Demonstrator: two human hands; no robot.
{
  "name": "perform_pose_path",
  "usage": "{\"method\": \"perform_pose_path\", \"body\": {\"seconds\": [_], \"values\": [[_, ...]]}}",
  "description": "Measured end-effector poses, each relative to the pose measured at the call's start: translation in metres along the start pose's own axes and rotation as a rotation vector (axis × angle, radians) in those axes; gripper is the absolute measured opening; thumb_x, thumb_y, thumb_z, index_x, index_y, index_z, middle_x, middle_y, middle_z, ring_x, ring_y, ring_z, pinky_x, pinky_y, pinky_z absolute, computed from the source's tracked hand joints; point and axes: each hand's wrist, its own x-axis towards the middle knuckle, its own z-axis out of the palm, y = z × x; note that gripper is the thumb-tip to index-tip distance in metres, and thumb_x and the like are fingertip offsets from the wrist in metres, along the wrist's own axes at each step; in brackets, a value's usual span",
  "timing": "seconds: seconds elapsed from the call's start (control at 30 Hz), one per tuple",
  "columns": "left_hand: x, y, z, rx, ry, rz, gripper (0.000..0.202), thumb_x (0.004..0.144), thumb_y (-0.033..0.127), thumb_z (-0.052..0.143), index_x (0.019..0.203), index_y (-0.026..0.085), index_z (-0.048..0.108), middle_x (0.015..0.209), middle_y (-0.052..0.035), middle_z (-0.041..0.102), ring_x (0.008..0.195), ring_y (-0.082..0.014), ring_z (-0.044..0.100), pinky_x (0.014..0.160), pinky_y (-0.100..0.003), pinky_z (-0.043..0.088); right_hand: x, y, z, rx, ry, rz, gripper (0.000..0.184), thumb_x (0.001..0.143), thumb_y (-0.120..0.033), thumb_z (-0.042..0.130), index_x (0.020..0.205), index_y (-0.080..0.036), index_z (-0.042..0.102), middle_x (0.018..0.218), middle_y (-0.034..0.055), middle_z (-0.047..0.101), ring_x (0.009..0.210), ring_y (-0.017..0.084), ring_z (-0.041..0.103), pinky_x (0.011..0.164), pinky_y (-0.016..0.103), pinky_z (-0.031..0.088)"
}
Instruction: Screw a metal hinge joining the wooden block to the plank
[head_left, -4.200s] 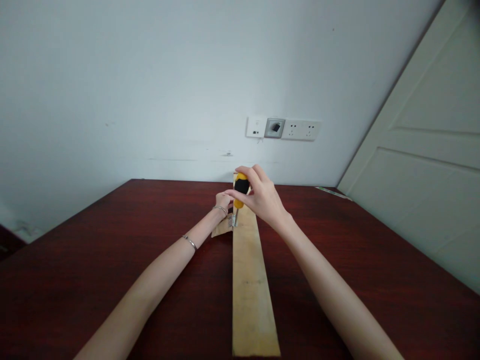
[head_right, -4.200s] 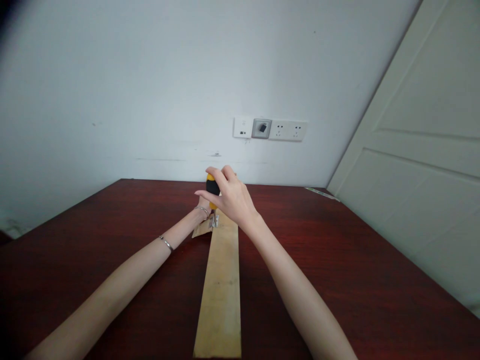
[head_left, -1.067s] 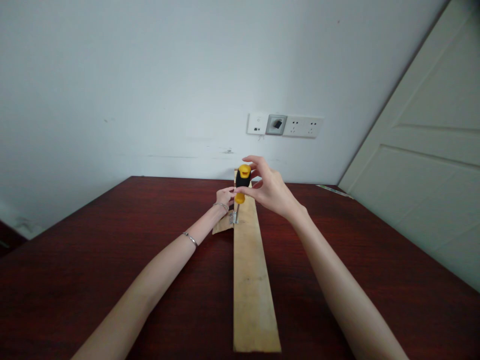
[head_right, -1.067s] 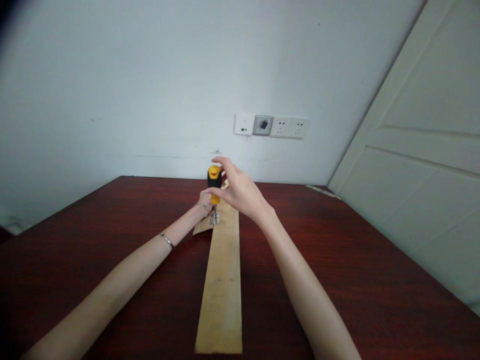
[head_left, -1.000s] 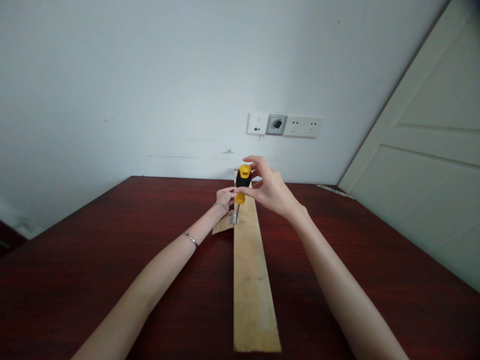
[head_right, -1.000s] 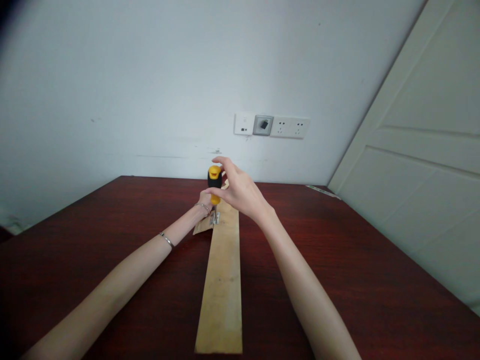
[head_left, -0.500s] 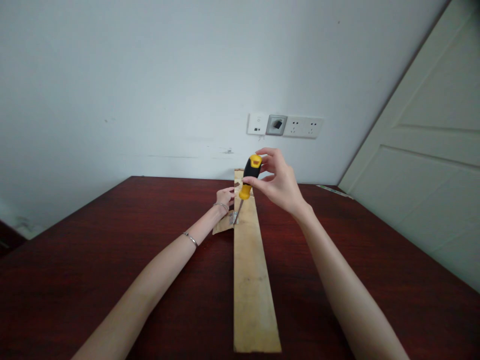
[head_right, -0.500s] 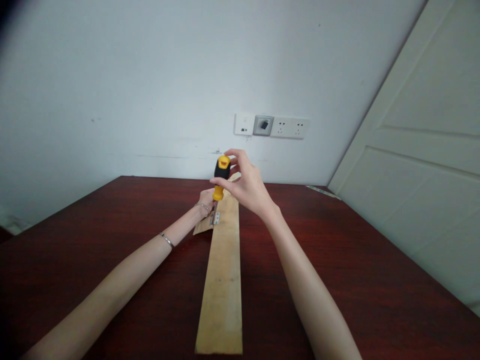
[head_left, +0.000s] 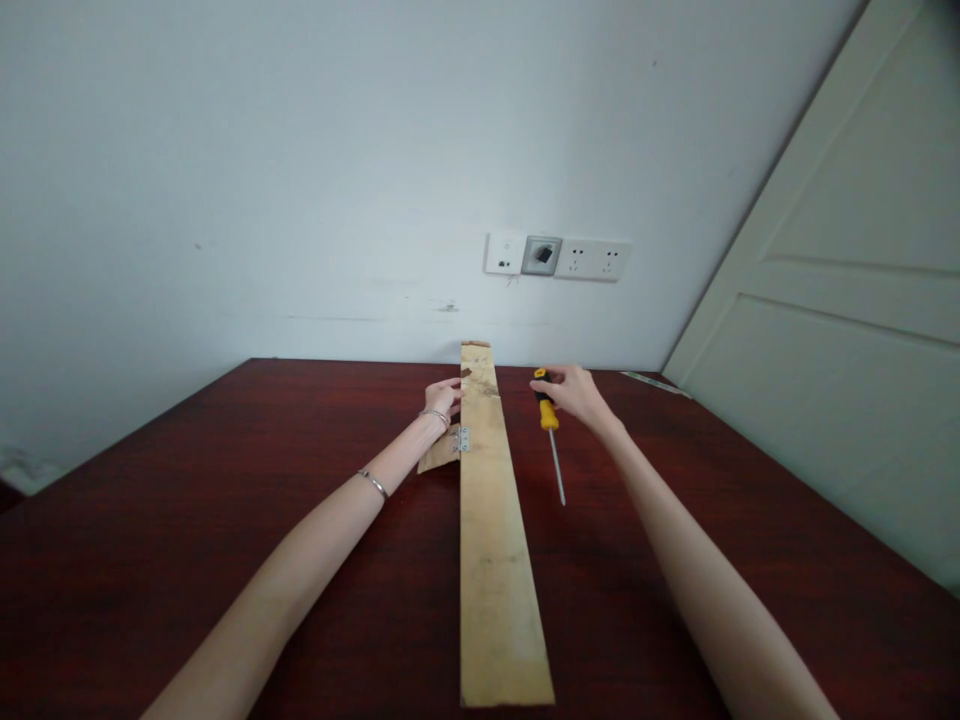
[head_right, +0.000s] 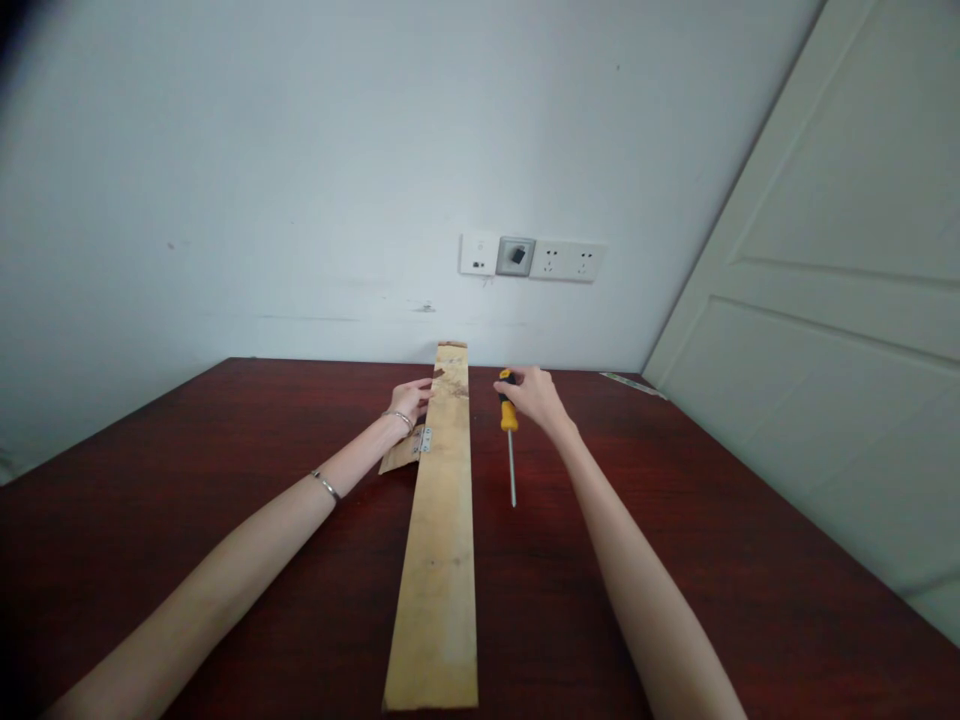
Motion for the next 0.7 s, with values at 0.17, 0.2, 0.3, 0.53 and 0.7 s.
{"method": "perform_pose_path", "body": {"seconds": [0.17, 0.2, 0.3, 0.53, 0.7], "values": [[-0.001, 0.001, 0.001, -0.004, 0.003, 0.007, 0.034, 0.065, -0.007, 0.059, 0.092, 0.011, 0.068, 0.080, -0.0088, 0.070, 0.065, -0.0165, 0.066, 0.071, -0.033, 0.054, -0.002, 0.021, 0.024, -0.113, -0.192, 0.092, 0.031, 0.071, -0.030, 0.064, 0.095, -0.013, 0.072, 0.074, 0.0066, 0.071, 0.060, 0.015, 0.065, 0.049, 0.019, 0.050], [-0.001, 0.001, 0.001, -0.005, 0.007, 0.007, 0.035, 0.065, -0.007, 0.059, 0.093, 0.011, 0.068, 0.080, -0.0087, 0.070, 0.065, -0.0168, 0.066, 0.071, -0.034, 0.054, -0.002, 0.022, 0.027, -0.128, -0.199, 0.102, 0.030, 0.072, -0.029, 0.064, 0.095, -0.013, 0.072, 0.075, 0.0068, 0.071, 0.061, 0.015, 0.065, 0.051, 0.018, 0.050], [-0.002, 0.002, 0.002, -0.007, 0.020, 0.004, 0.037, 0.065, -0.007, 0.058, 0.097, 0.011, 0.068, 0.077, -0.0082, 0.070, 0.063, -0.0165, 0.066, 0.071, -0.034, 0.054, -0.001, 0.025, 0.032, -0.176, -0.224, 0.131, 0.030, 0.072, -0.031, 0.064, 0.096, -0.014, 0.072, 0.077, 0.0068, 0.072, 0.063, 0.015, 0.066, 0.055, 0.019, 0.051], [-0.005, 0.006, 0.003, -0.003, 0.007, 0.002, 0.036, 0.065, -0.007, 0.057, 0.094, 0.010, 0.069, 0.077, -0.0078, 0.070, 0.062, -0.0154, 0.065, 0.069, -0.032, 0.054, -0.005, 0.031, 0.039, -0.281, -0.256, 0.152, 0.034, 0.071, -0.034, 0.065, 0.100, -0.016, 0.071, 0.081, 0.0080, 0.072, 0.066, 0.017, 0.067, 0.061, 0.022, 0.050], [-0.003, 0.005, 0.003, 0.001, 0.006, 0.000, 0.036, 0.064, -0.007, 0.058, 0.094, 0.010, 0.069, 0.079, -0.0088, 0.070, 0.060, -0.0148, 0.064, 0.068, -0.032, 0.054, -0.008, 0.036, 0.044, -0.325, -0.258, 0.150, 0.033, 0.073, -0.035, 0.063, 0.099, -0.016, 0.071, 0.082, 0.0083, 0.072, 0.070, 0.019, 0.068, 0.065, 0.024, 0.049]]}}
